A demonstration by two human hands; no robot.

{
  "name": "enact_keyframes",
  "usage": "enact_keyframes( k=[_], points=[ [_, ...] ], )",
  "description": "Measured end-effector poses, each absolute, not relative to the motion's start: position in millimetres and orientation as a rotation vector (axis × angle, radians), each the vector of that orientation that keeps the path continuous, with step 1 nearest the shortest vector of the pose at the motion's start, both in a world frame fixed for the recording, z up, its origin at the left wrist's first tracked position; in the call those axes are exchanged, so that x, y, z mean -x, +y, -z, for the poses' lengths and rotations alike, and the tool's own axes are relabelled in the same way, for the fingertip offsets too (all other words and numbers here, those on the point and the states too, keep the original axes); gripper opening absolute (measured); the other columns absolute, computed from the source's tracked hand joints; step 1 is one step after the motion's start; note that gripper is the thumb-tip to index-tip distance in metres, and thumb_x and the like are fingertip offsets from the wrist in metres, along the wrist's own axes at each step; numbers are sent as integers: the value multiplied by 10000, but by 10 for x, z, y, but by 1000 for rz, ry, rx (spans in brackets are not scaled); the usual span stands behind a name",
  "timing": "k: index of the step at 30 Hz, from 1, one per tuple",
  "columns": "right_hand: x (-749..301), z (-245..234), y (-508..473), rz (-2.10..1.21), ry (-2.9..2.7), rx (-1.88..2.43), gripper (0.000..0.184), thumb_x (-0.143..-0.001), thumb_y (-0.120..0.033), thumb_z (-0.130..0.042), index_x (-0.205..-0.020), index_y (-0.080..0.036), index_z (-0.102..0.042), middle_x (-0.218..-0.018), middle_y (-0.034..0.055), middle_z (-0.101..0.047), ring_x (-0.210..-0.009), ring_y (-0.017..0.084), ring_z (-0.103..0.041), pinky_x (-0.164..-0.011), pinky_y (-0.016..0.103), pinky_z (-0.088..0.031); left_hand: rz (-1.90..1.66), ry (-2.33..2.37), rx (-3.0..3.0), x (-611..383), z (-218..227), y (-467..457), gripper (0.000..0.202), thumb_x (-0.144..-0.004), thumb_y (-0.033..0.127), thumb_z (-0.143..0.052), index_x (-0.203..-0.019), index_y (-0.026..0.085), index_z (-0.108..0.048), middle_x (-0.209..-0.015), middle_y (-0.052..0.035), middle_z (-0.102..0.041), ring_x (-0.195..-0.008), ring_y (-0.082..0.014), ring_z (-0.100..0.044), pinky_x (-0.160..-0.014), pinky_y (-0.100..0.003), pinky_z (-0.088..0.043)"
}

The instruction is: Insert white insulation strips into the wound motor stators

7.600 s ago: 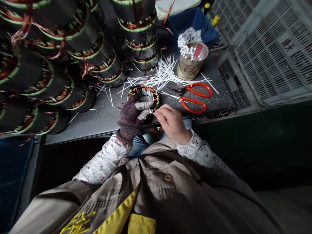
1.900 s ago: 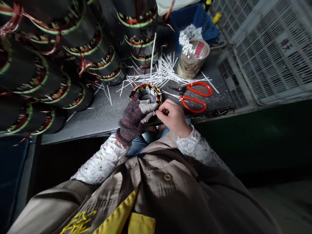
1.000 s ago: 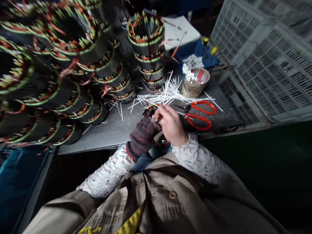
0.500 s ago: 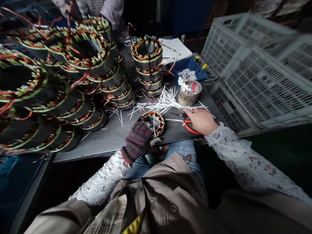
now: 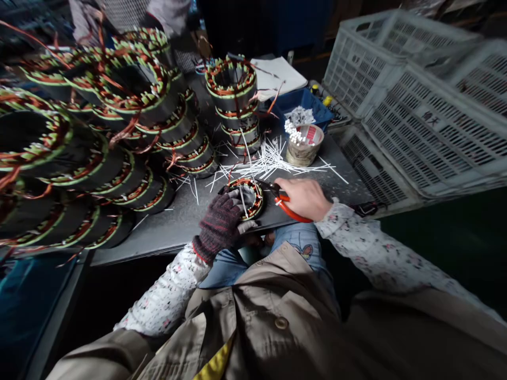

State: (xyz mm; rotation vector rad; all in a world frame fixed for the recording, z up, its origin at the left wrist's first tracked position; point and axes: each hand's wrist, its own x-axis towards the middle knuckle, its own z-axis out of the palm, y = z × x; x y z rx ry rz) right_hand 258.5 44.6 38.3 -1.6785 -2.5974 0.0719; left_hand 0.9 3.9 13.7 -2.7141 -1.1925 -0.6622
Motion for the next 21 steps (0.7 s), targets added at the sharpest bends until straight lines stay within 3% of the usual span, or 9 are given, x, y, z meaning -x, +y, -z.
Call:
enact_keyframes(
  k=[5, 12, 15, 17, 21],
  points=[
    [-2852, -365, 360, 60, -2705, 1346, 496, -837, -346, -591, -1279, -136, -670, -1041, 159, -727, -971, 292, -637, -839, 364, -453, 662, -1252, 2784, 3, -123, 44, 395, -910, 507, -691, -1088, 155, -706, -1159, -126, -740, -1248, -324, -630, -1092, -519, -495],
    [-2756, -465, 250, -21, -2794, 1445, 360, -874, -335, -539, -1151, -190, -718, -880, 102, -763, -771, 247, -650, -666, 339, -360, 777, -1253, 2786, -3, -128, 19, 362, -911, 433, -702, -1154, 166, -677, -1301, -141, -683, -1305, -325, -589, -1116, -524, -473],
    [-2679, -526, 188, 28, -2829, 1327, 355, -869, -304, -540, -1148, -185, -724, -887, 118, -752, -821, 263, -652, -687, 353, -361, 780, -1272, 2755, 1, -96, 10, 425, -907, 466, -699, -1186, 147, -663, -1361, -164, -642, -1294, -334, -588, -1093, -518, -484],
    [-2628, -543, 174, 106, -2856, 1238, 378, -858, -293, -548, -1179, -185, -716, -899, 130, -741, -850, 274, -638, -703, 364, -362, 785, -1284, 2750, 1, -74, 10, 432, -903, 474, -700, -1175, 141, -667, -1351, -170, -642, -1272, -334, -593, -1080, -519, -485],
    [-2594, -517, 224, 31, -2868, 1207, 334, -833, -243, -531, -1101, -203, -728, -787, 104, -712, -716, 236, -577, -659, 374, -316, 780, -1289, 2736, 4, -71, 6, 404, -894, 468, -716, -1126, 138, -685, -1261, -150, -687, -1190, -322, -628, -1057, -510, -489]
  ],
)
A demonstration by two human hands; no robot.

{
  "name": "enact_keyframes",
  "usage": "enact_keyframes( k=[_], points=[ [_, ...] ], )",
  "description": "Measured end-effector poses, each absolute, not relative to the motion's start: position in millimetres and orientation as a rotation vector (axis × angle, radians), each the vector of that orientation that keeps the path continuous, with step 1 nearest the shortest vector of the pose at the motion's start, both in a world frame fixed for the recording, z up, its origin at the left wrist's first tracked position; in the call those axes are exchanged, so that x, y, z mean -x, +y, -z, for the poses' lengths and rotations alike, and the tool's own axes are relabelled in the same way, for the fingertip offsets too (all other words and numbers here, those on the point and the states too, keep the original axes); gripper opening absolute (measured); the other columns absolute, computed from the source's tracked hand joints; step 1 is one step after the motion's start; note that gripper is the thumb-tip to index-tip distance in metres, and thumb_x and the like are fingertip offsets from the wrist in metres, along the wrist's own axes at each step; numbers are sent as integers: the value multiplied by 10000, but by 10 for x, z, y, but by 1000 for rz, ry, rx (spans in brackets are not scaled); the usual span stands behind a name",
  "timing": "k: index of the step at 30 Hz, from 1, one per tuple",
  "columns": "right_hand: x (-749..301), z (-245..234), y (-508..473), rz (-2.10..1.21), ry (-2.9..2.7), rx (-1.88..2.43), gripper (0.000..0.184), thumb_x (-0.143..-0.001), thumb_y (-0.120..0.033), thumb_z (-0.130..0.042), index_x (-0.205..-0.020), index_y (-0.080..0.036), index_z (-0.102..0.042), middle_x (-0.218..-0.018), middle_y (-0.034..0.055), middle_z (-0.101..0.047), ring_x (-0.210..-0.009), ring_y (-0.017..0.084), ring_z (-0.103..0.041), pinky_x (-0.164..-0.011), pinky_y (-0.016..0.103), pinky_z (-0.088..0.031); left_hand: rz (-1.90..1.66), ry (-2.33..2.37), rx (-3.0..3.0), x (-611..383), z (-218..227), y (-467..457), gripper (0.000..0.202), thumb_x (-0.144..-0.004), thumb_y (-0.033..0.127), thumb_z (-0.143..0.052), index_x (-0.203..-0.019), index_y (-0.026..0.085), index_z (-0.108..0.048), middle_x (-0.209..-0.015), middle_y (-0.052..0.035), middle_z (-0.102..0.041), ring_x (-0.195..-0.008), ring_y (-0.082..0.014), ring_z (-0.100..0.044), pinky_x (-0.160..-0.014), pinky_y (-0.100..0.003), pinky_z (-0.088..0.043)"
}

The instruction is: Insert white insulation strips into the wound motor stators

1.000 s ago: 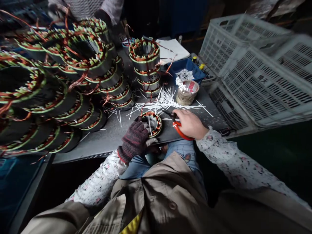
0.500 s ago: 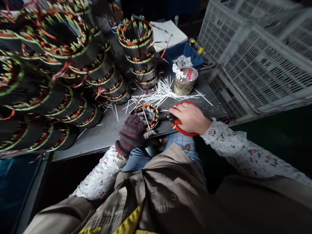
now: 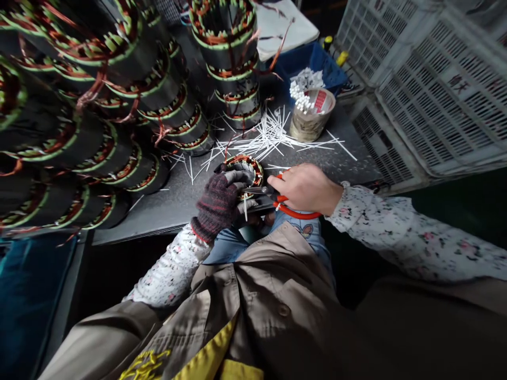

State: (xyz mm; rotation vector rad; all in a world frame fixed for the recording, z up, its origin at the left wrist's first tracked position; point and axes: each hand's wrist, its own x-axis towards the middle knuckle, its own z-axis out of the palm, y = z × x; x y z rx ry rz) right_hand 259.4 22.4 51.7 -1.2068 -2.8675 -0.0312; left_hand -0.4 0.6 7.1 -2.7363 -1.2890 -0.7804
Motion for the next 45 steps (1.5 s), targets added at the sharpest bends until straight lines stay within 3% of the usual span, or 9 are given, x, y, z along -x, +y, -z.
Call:
enact_keyframes(
  k=[7, 14, 20, 24, 28, 31, 33, 36, 45],
  points=[
    [-2629, -480, 339, 68, -2805, 1150, 415, -837, -317, -571, -1216, -205, -697, -936, 122, -719, -893, 278, -589, -730, 376, -370, 718, -1386, 2702, 105, -84, 4, 393, -875, 454, -745, -1120, 153, -679, -1278, -145, -676, -1185, -324, -622, -1041, -511, -484],
    [-2470, -455, 402, 43, -2880, 1126, 356, -882, -339, -545, -1144, -170, -717, -830, 109, -730, -775, 245, -628, -660, 349, -371, 736, -1411, 2695, 186, -86, 13, 383, -880, 442, -740, -1121, 148, -697, -1256, -131, -694, -1202, -306, -626, -1087, -496, -473],
    [-2951, -202, 593, 45, -2521, 1539, 575, -841, -409, -616, -1360, -164, -616, -1102, 137, -742, -960, 299, -681, -791, 386, -527, 655, -1404, 2491, 544, -192, 23, 386, -867, 449, -758, -1133, 176, -698, -1248, -114, -709, -1199, -307, -645, -1110, -511, -481],
    [-3211, 140, 626, 77, -2311, 1430, 401, -869, -335, -575, -1212, -166, -696, -1219, 152, -700, -1116, 313, -647, -974, 456, -527, 717, -1390, 2204, 526, -559, 9, 411, -922, 319, -686, -1313, 211, -615, -1343, -116, -670, -1314, -313, -584, -1203, -573, -382],
    [-3208, 405, 564, 92, -2168, 1354, 343, -939, -349, -502, -1091, -148, -735, -1196, 179, -704, -1135, 319, -644, -986, 500, -523, 936, -1254, 2314, 151, -1180, 407, 486, -1010, 225, -508, -1492, 209, -441, -1480, -102, -580, -1391, -187, -533, -1189, -372, -444],
    [-3183, 465, 545, 103, -2157, 1313, 343, -946, -340, -499, -1084, -144, -743, -1186, 182, -708, -1116, 318, -654, -962, 504, -534, 734, -1454, 2290, -163, -1590, 1093, 552, -994, 228, -510, -1534, 167, -410, -1572, -132, -483, -1454, -239, -466, -1282, -453, -306],
    [-3183, 466, 549, 139, -2158, 1297, 339, -950, -332, -496, -1077, -145, -747, -1180, 181, -710, -1105, 313, -661, -951, 495, -542, 398, -1594, 2327, -321, -1763, 1563, 607, -919, 275, -634, -1482, 105, -486, -1553, -182, -492, -1463, -308, -447, -1313, -511, -194],
    [-3193, 465, 562, 199, -2151, 1285, 339, -960, -327, -484, -1064, -144, -750, -1173, 184, -714, -1095, 310, -670, -937, 484, -554, 171, -1616, 2362, -455, -1828, 2023, 557, -756, 353, -798, -1226, 76, -683, -1283, -176, -687, -1353, -356, -537, -1290, -533, -209],
    [-3233, 588, 620, 174, -2113, 1293, 322, -938, -367, -509, -1018, -189, -765, -1151, 162, -733, -1057, 312, -692, -918, 503, -576, 626, -1575, 2234, -394, -1474, 2005, 358, -752, 449, -785, -1011, 204, -753, -1016, -59, -751, -1191, -296, -612, -1286, -509, -228]
  ],
)
